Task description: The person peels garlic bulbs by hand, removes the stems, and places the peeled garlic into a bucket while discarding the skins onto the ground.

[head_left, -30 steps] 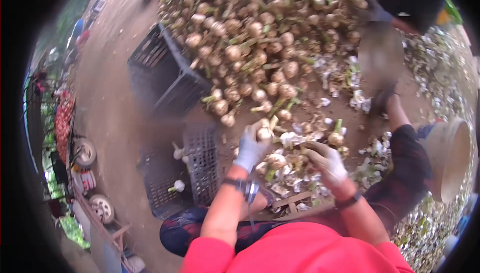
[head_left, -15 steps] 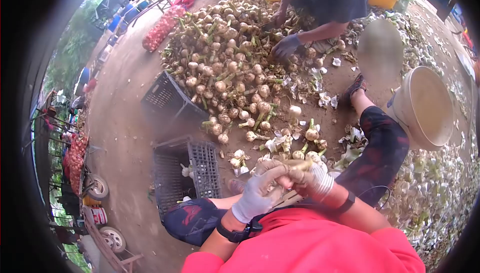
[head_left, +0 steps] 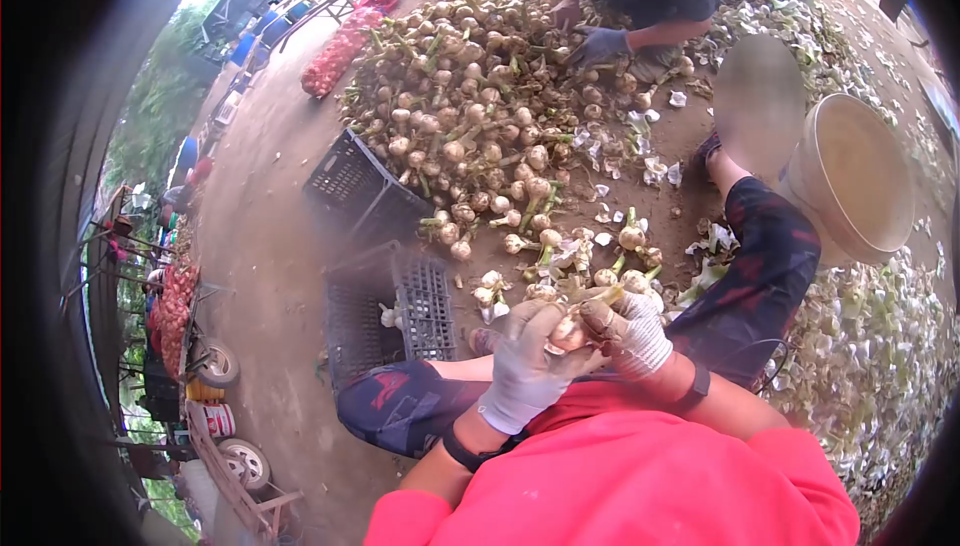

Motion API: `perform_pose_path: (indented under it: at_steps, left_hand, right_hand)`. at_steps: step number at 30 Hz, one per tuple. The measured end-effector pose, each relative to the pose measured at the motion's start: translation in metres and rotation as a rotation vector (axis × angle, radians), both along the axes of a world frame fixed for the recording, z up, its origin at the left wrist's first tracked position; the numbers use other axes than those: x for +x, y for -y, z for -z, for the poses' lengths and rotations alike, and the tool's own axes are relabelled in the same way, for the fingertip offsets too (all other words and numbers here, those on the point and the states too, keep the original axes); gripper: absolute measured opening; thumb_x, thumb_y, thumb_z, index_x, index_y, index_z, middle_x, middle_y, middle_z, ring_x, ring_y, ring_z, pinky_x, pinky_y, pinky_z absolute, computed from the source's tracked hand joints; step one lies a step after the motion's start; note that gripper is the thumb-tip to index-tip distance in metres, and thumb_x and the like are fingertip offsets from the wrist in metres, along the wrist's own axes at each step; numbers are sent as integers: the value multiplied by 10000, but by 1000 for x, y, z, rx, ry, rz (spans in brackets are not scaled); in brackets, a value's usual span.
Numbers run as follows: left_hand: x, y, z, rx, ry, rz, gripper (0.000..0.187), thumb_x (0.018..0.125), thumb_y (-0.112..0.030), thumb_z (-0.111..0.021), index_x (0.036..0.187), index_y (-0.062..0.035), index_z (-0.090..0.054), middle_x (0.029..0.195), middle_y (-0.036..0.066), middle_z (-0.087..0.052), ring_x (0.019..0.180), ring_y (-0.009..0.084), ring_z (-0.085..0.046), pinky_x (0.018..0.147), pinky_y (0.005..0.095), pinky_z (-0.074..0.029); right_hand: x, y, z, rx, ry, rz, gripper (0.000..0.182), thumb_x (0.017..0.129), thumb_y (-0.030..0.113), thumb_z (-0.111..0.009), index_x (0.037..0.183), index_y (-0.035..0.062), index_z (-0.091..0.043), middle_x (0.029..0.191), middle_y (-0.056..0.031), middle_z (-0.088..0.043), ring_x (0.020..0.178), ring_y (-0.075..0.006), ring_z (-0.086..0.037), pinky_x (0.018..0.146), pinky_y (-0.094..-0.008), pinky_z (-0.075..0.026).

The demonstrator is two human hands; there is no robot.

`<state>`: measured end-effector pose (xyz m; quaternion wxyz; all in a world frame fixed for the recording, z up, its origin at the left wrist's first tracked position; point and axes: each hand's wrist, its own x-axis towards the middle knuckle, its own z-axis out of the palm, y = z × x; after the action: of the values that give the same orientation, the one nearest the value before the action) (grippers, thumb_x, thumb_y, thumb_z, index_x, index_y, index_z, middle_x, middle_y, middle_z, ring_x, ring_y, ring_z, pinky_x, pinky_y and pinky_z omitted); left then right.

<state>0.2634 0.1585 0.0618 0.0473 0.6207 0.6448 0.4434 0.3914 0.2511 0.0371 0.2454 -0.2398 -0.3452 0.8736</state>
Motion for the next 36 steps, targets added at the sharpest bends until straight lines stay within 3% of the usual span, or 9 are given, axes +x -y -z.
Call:
perform_pose_path:
  at_steps: [14,16,18,20,21,24,26,30,36]
  left_hand:
    - [-16,8,13,-244,427,133,556,730,-282,-787,1129,-18,-504,1027,82,-546,924,168,-552,813,289,-455]
    - [-17,7,12,-415,1349,200,523,763,-290,-767,1131,-17,-515,993,69,-568,880,133,-555,784,259,-459]
    - [-20,2,12,-465,1247,144,460,801,-272,-730,1126,-16,-528,926,78,-604,781,140,-579,714,261,-487]
    - [-29,2,18,-568,2173,557,398,814,-204,-712,1113,-6,-539,872,88,-621,671,175,-591,626,280,-507]
    - [-29,3,18,-559,2172,551,398,814,-204,-712,1113,-6,-539,872,88,-621,671,175,-591,626,280,-507]
    - [-22,2,21,-335,167,148,407,950,-323,-419,1114,30,-536,879,146,-626,690,206,-606,611,323,-499]
    - [-32,1,19,-416,457,-224,264,894,-124,-556,1127,0,-545,929,122,-612,724,167,-589,664,275,-495]
    - [-12,4,6,-318,440,31,266,878,-114,-592,1108,12,-546,963,107,-605,726,135,-589,625,258,-479]
    - [-22,10,10,-398,618,-73,69,870,-56,-574,900,1,-599,796,79,-613,743,110,-590,645,248,-467]
  right_hand:
    - [14,-6,10,316,158,-164,152,941,96,-522,1030,24,-621,761,-17,-620,656,-59,-545,569,-229,-460]
    - [14,-9,15,540,235,-172,136,934,89,-521,985,34,-634,698,-20,-608,611,-60,-533,544,-228,-449]
    - [14,-16,9,648,191,-152,133,931,104,-529,947,45,-647,659,-5,-597,561,-48,-499,506,-216,-409]
    - [22,-15,2,362,154,-317,133,934,119,-535,973,51,-642,726,-6,-619,588,-36,-483,511,-205,-395]
    - [22,-14,-2,362,151,-325,133,934,119,-535,973,51,-642,726,-6,-619,588,-36,-483,511,-205,-395]
    - [21,-8,-9,-21,-84,-343,126,937,125,-538,987,53,-630,802,-12,-636,576,-37,-474,502,-198,-384]
    - [16,-3,-13,316,154,-221,106,933,88,-521,970,51,-613,811,-14,-641,542,-36,-471,488,-202,-390]
    - [7,1,1,1400,377,-106,74,824,83,-569,892,81,-599,695,-109,-613,515,-258,-583,489,-359,-473]
    - [8,-4,-22,1055,305,-198,64,744,89,-615,802,82,-589,625,-120,-584,547,-337,-583,517,-431,-475]
